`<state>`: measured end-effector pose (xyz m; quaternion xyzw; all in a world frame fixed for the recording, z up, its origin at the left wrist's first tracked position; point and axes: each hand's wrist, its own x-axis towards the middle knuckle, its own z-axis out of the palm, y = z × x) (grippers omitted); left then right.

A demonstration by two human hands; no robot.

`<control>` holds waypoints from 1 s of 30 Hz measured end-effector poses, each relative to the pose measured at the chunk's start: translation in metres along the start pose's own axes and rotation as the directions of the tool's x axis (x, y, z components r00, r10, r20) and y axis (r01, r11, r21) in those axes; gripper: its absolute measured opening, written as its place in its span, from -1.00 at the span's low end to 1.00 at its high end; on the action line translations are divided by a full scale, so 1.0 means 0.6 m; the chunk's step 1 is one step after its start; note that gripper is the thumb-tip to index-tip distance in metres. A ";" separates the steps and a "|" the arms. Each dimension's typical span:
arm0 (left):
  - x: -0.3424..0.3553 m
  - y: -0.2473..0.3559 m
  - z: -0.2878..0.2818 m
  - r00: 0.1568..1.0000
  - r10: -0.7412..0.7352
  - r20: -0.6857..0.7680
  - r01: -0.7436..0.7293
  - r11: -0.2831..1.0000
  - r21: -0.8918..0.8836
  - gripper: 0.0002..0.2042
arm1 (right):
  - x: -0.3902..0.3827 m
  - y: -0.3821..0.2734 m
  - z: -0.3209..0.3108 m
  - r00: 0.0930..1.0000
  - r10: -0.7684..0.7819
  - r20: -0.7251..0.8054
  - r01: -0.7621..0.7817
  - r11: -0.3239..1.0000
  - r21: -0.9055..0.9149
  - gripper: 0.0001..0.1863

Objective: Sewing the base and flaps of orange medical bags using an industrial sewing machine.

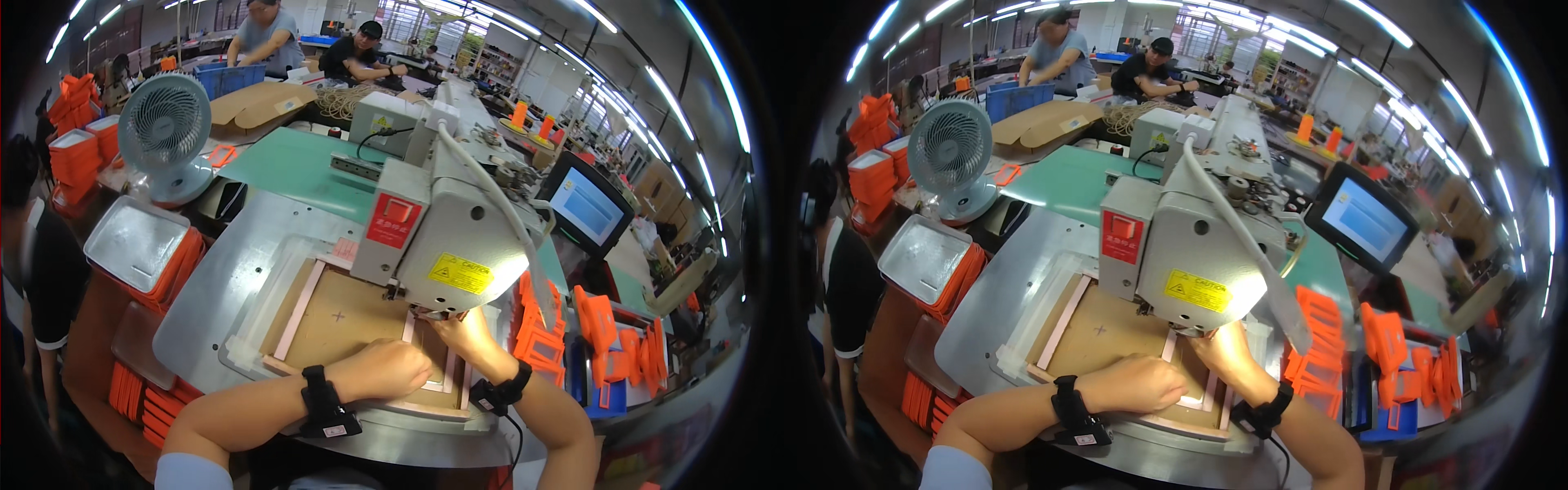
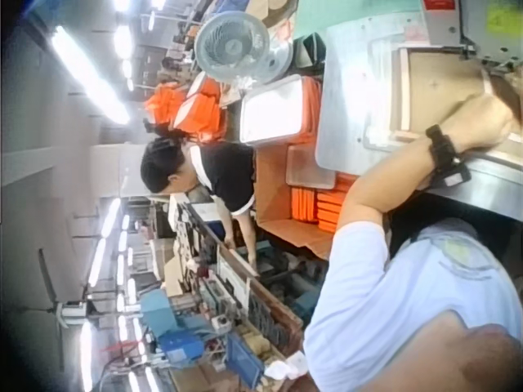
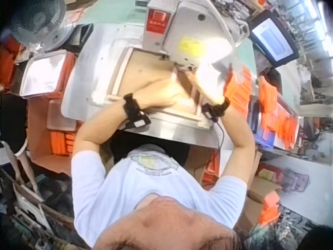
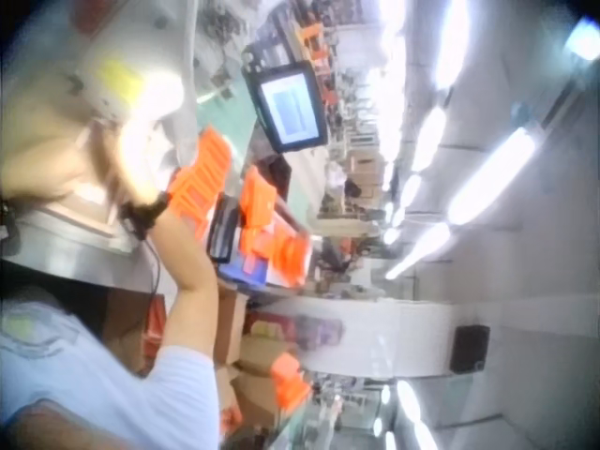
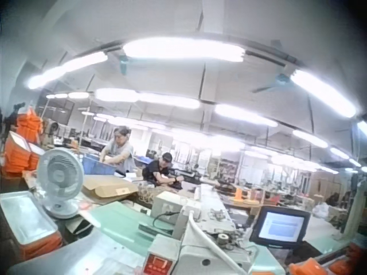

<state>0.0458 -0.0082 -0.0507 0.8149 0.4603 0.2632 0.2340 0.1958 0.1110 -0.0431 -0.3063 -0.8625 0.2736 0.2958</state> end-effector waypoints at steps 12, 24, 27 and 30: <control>-0.014 -0.017 0.026 0.976 0.006 -0.216 -0.024 0.997 -0.078 -0.77 | -0.014 -0.009 -0.012 0.999 -0.030 0.010 0.032 0.955 -0.296 -0.78; -0.012 -0.012 0.031 0.965 -0.018 -0.263 -0.002 0.997 -0.078 -0.78 | -0.016 0.009 -0.008 1.000 -0.016 0.016 0.022 0.893 -0.449 -0.76; -0.014 -0.014 0.027 0.957 -0.011 -0.290 -0.005 0.998 -0.055 -0.79 | -0.010 0.005 -0.003 1.000 0.018 0.025 -0.008 0.932 -0.362 -0.78; -0.013 -0.008 0.022 0.967 -0.057 -0.250 0.045 0.998 -0.052 -0.79 | -0.012 0.018 -0.002 0.999 -0.018 0.043 0.031 0.947 -0.320 -0.81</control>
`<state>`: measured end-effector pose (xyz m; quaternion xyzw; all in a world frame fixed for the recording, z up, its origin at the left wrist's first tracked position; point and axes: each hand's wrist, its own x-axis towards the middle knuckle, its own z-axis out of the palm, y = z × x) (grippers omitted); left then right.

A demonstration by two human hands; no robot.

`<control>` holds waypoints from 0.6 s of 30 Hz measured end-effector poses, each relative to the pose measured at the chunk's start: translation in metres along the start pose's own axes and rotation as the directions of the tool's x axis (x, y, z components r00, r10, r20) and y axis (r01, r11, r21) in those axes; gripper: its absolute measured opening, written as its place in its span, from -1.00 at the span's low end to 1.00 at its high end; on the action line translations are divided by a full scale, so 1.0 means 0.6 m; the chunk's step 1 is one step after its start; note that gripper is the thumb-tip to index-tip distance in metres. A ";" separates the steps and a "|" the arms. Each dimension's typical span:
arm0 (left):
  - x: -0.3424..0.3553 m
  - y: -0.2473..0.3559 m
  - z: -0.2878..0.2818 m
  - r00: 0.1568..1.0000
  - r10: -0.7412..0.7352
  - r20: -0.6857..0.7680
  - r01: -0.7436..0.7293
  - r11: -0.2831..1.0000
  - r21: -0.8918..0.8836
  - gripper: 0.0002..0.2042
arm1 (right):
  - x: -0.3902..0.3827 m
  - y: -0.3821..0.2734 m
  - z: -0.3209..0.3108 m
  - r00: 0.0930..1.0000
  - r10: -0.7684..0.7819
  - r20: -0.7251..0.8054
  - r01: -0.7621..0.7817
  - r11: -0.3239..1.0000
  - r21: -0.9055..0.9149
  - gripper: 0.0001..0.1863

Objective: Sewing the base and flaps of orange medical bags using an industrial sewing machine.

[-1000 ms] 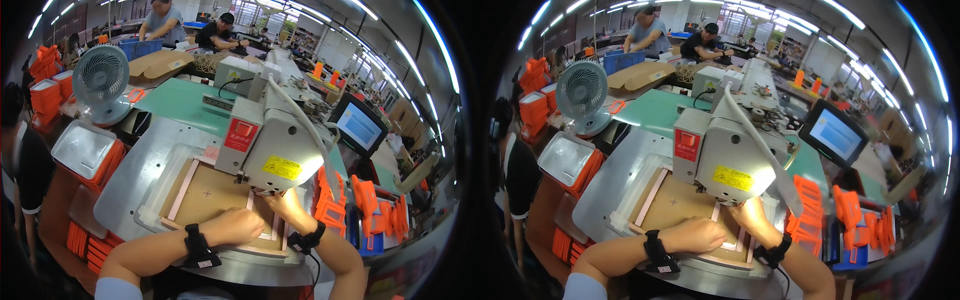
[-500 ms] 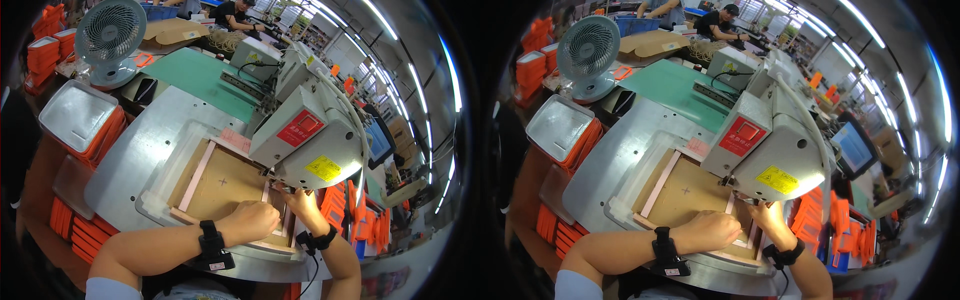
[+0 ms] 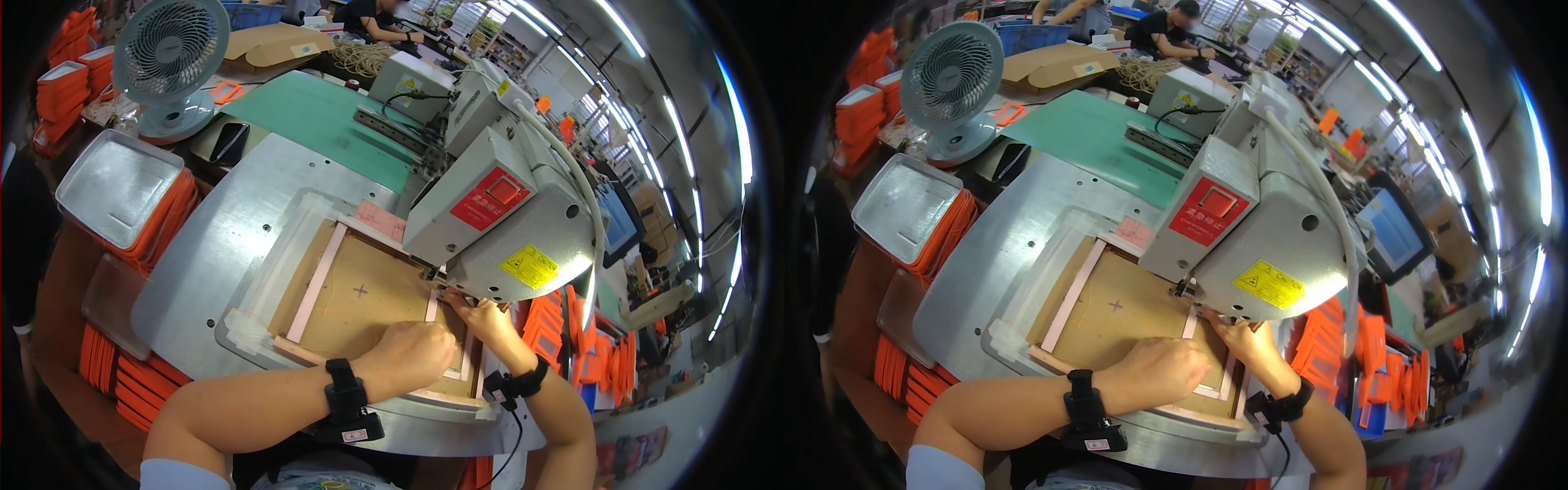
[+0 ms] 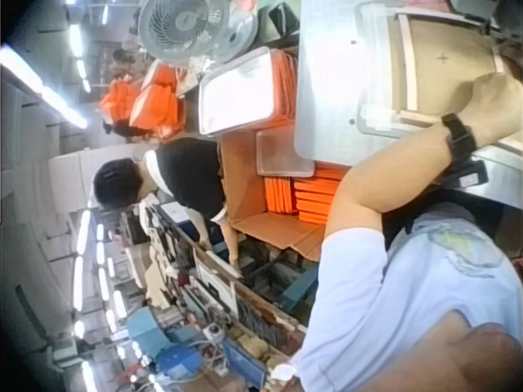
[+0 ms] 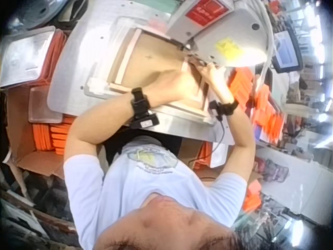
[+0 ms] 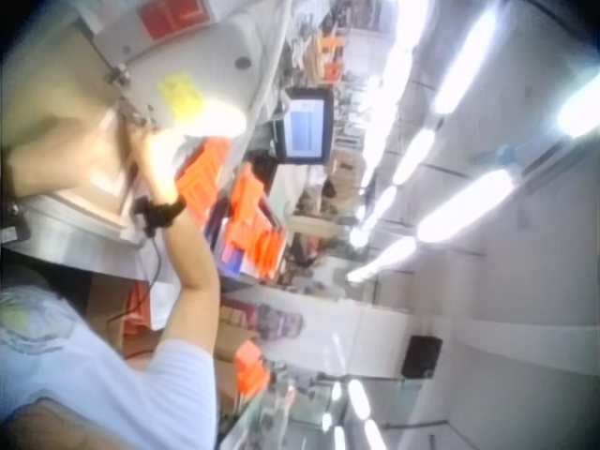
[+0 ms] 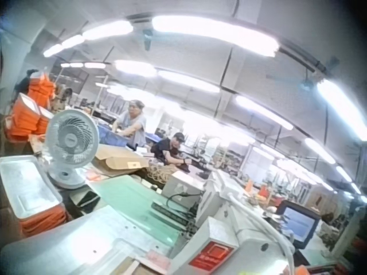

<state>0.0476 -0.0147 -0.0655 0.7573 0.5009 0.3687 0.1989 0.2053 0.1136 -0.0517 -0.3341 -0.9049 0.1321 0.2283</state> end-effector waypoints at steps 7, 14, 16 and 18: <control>-0.001 0.000 0.006 1.000 -0.018 -0.011 0.019 0.999 0.042 -0.78 | -0.008 0.011 0.010 0.995 0.084 0.048 -0.083 0.996 -0.022 -0.82; -0.003 -0.002 0.006 0.999 0.021 -0.039 -0.018 0.997 0.079 -0.82 | -0.010 0.003 0.008 0.993 0.115 0.024 -0.116 0.991 0.073 -0.86; -0.004 -0.005 0.010 0.993 0.069 -0.094 -0.058 0.992 0.114 -0.89 | -0.018 0.014 0.009 1.000 0.017 -0.022 -0.016 1.000 0.025 -0.86; -0.004 -0.006 0.013 0.994 0.059 -0.090 -0.050 0.994 0.092 -0.88 | -0.021 0.015 0.009 0.999 0.004 -0.050 -0.004 1.000 0.001 -0.87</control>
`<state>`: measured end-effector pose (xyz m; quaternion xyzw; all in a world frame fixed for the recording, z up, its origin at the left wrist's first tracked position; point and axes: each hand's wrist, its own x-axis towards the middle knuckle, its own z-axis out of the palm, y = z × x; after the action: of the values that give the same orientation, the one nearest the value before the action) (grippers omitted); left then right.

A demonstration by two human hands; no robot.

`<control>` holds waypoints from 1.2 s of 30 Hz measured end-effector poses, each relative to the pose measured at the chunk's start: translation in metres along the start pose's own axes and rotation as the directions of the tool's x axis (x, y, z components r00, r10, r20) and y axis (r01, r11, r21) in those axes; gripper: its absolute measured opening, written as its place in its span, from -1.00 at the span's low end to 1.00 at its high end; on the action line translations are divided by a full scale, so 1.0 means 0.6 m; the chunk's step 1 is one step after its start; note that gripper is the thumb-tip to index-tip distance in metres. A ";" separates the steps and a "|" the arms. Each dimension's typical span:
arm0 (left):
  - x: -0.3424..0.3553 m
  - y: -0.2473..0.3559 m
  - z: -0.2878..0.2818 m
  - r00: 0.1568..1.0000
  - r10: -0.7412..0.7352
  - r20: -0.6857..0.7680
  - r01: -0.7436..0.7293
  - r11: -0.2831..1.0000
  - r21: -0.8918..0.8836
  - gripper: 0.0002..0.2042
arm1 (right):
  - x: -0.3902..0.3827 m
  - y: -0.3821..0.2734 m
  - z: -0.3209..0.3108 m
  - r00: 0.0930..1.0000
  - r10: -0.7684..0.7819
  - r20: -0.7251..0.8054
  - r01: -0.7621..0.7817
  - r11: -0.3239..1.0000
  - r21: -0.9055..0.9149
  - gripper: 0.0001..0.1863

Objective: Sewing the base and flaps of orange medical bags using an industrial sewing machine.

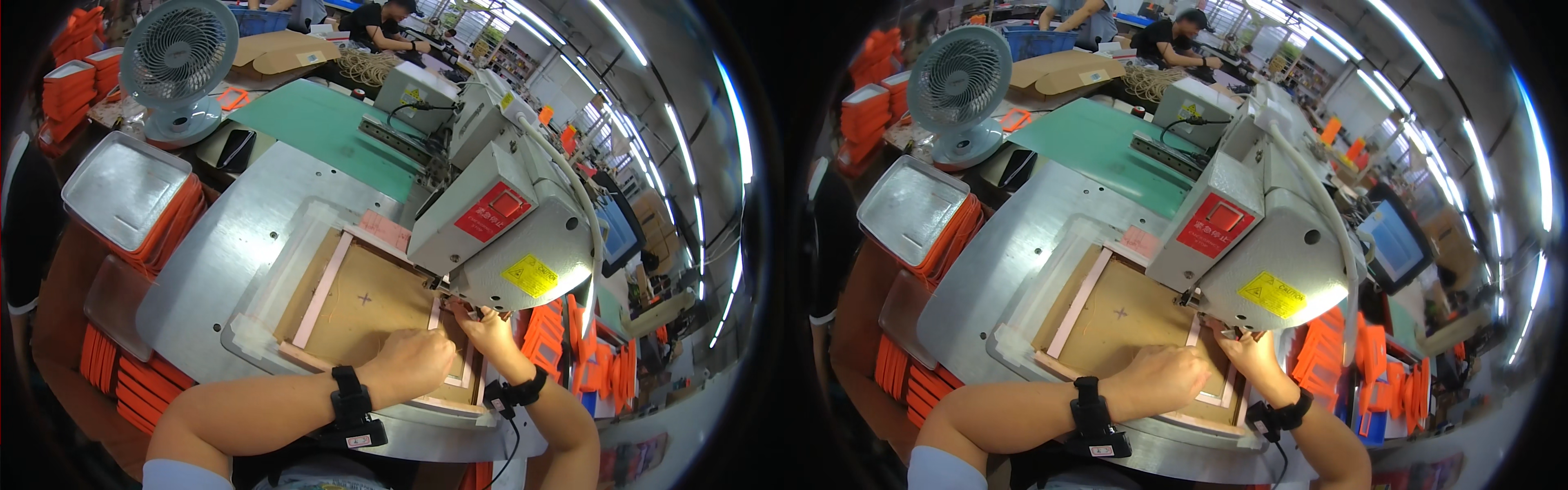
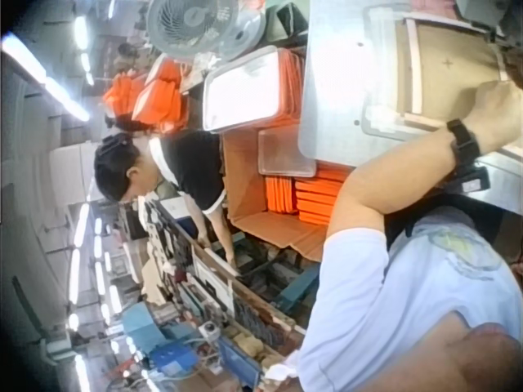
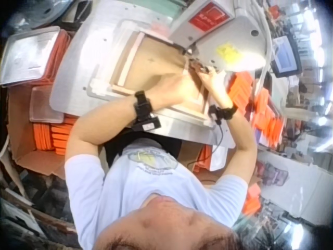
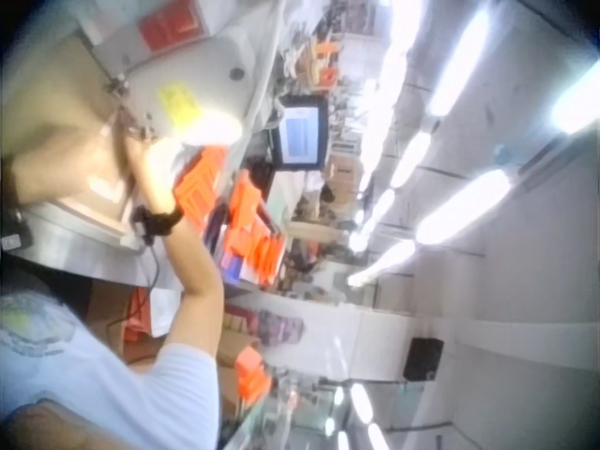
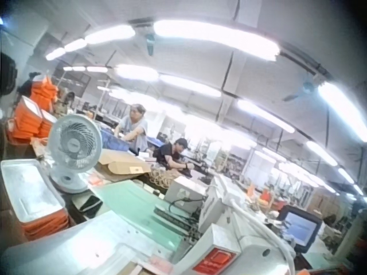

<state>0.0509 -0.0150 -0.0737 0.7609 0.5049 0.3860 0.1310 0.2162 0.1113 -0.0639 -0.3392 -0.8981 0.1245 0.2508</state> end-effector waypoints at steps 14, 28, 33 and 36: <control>-0.001 0.000 0.003 0.998 -0.047 0.040 0.047 0.999 -0.006 -0.80 | 0.008 -0.006 -0.009 0.987 -0.036 0.157 0.065 0.981 -0.185 -0.67; -0.005 0.001 -0.005 1.000 -0.012 -0.006 0.012 1.000 0.023 -0.91 | 0.006 -0.011 -0.008 0.994 -0.015 0.112 0.026 0.995 -0.093 -0.76; -0.003 0.000 -0.003 0.999 -0.038 -0.016 0.038 0.999 0.013 -0.88 | 0.003 -0.003 -0.004 0.998 -0.058 0.007 0.058 0.998 -0.025 -0.67; -0.004 -0.002 0.004 0.999 -0.042 -0.016 0.042 0.999 -0.006 -0.91 | 0.004 -0.004 0.001 0.993 -0.108 -0.056 0.108 0.994 -0.004 -0.74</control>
<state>0.0514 -0.0161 -0.0769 0.7466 0.5206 0.3909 0.1372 0.2129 0.1109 -0.0623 -0.2934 -0.9078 0.1008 0.2822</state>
